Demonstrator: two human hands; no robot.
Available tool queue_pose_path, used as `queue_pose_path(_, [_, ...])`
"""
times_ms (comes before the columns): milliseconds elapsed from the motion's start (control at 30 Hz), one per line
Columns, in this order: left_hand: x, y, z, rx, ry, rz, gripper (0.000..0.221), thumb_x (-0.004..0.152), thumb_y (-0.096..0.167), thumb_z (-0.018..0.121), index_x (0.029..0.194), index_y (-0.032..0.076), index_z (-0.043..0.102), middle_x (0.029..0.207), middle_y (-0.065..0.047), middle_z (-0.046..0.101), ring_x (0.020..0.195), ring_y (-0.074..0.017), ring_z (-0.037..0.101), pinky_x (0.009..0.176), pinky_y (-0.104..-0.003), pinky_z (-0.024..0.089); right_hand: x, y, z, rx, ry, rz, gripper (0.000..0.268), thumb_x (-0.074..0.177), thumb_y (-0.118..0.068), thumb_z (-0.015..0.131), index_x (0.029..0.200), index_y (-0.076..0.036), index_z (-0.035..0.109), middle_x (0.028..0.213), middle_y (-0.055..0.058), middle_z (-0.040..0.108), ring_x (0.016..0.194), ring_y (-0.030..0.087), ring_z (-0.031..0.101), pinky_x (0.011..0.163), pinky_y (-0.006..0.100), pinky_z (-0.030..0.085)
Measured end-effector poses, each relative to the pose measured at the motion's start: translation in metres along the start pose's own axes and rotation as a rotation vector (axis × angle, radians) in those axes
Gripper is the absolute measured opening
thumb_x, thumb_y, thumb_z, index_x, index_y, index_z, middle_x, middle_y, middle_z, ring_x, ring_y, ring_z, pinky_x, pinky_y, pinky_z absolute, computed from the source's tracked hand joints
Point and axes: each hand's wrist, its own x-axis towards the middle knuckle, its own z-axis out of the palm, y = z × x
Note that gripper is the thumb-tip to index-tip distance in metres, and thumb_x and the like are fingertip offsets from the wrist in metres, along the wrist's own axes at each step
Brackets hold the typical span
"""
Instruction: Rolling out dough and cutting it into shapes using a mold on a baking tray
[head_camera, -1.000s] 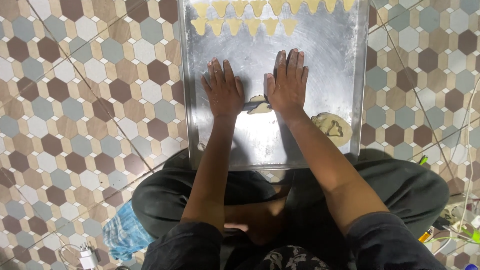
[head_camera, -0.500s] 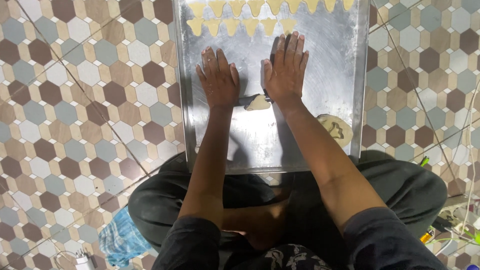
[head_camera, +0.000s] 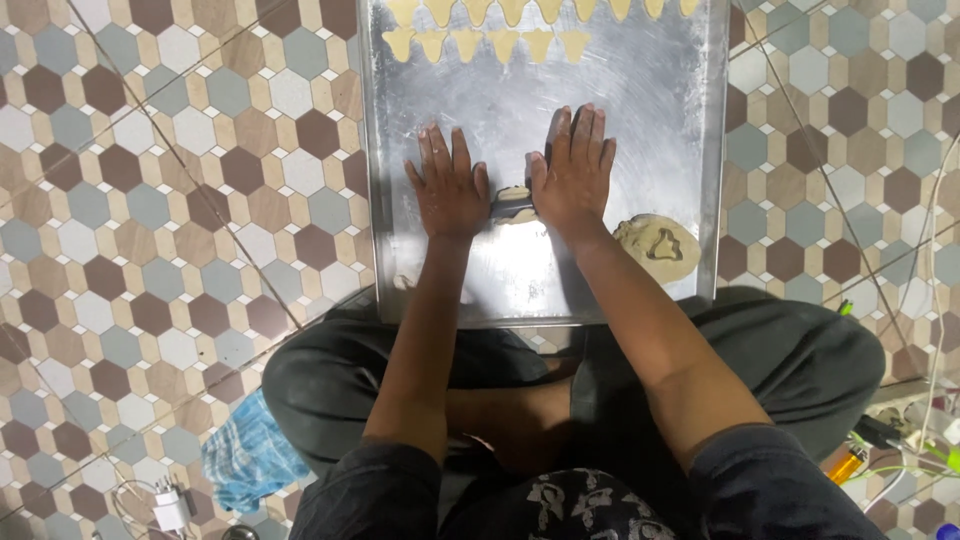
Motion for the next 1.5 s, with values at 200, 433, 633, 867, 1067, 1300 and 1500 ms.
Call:
queue_pose_path(200, [-0.039,0.001,-0.001,0.058,-0.011,0.04,0.06,0.107,0.043,0.04,0.157,0.012,0.039,0.163,-0.024,0.033,0.155,-0.0386,0.026,0.119,-0.065,0.023,-0.032,0.013,0.028,-0.035,0.186,-0.091,0.069,0.108,-0.047,0.03,0.159,0.0,0.031,0.162,0.03,0.03,0.154,0.044,0.022,0.116,0.06,0.023])
queue_pose_path(433, [-0.071,-0.002,0.009,0.136,0.157,0.181,0.055,0.103,0.041,0.055,0.15,0.013,0.052,0.154,-0.025,0.046,0.149,-0.0395,0.038,0.114,-0.07,0.028,-0.077,0.023,0.047,-0.073,0.343,-0.139,0.064,0.107,-0.043,0.035,0.149,0.004,0.047,0.154,0.031,0.044,0.149,0.044,0.033,0.113,0.06,0.027])
queue_pose_path(633, [-0.085,0.019,-0.04,0.233,-0.382,-0.029,0.063,0.111,0.052,0.02,0.165,0.02,0.023,0.169,-0.021,0.024,0.159,-0.0345,0.017,0.123,-0.067,0.011,-0.11,0.009,0.016,-0.005,0.03,-0.045,0.066,0.11,-0.042,0.026,0.158,0.004,0.032,0.167,0.029,0.024,0.157,0.041,0.014,0.122,0.059,0.016])
queue_pose_path(867, [-0.101,0.021,-0.031,0.199,-0.38,-0.089,0.063,0.111,0.05,0.024,0.166,0.019,0.02,0.168,-0.024,0.023,0.158,-0.0382,0.016,0.122,-0.066,0.012,-0.123,0.012,0.006,-0.013,0.006,-0.049,0.067,0.11,-0.044,0.029,0.159,0.002,0.029,0.167,0.028,0.022,0.158,0.04,0.012,0.125,0.057,0.012])
queue_pose_path(1067, [-0.102,0.019,-0.025,0.147,-0.307,-0.1,0.061,0.112,0.047,0.027,0.165,0.018,0.024,0.169,-0.024,0.022,0.158,-0.0391,0.017,0.122,-0.066,0.016,-0.116,0.022,0.02,0.032,0.02,-0.092,0.07,0.108,-0.044,0.033,0.159,0.003,0.028,0.167,0.029,0.023,0.158,0.04,0.012,0.125,0.058,0.012])
queue_pose_path(1300, [-0.08,0.017,-0.012,0.136,-0.224,-0.106,0.058,0.112,0.043,0.029,0.163,0.016,0.032,0.167,-0.023,0.027,0.157,-0.0373,0.022,0.122,-0.065,0.019,-0.09,0.032,0.057,-0.025,0.54,-0.247,0.064,0.103,-0.041,0.053,0.15,0.003,0.048,0.153,0.03,0.045,0.148,0.044,0.037,0.113,0.062,0.033])
queue_pose_path(1500, [-0.063,0.02,-0.018,0.067,-0.192,-0.115,0.055,0.112,0.039,0.033,0.162,0.017,0.033,0.168,-0.023,0.027,0.157,-0.0375,0.024,0.12,-0.065,0.025,-0.049,0.034,0.063,-0.074,0.693,-0.317,0.057,0.099,-0.041,0.058,0.145,-0.006,0.058,0.145,0.028,0.054,0.139,0.044,0.049,0.104,0.06,0.042])
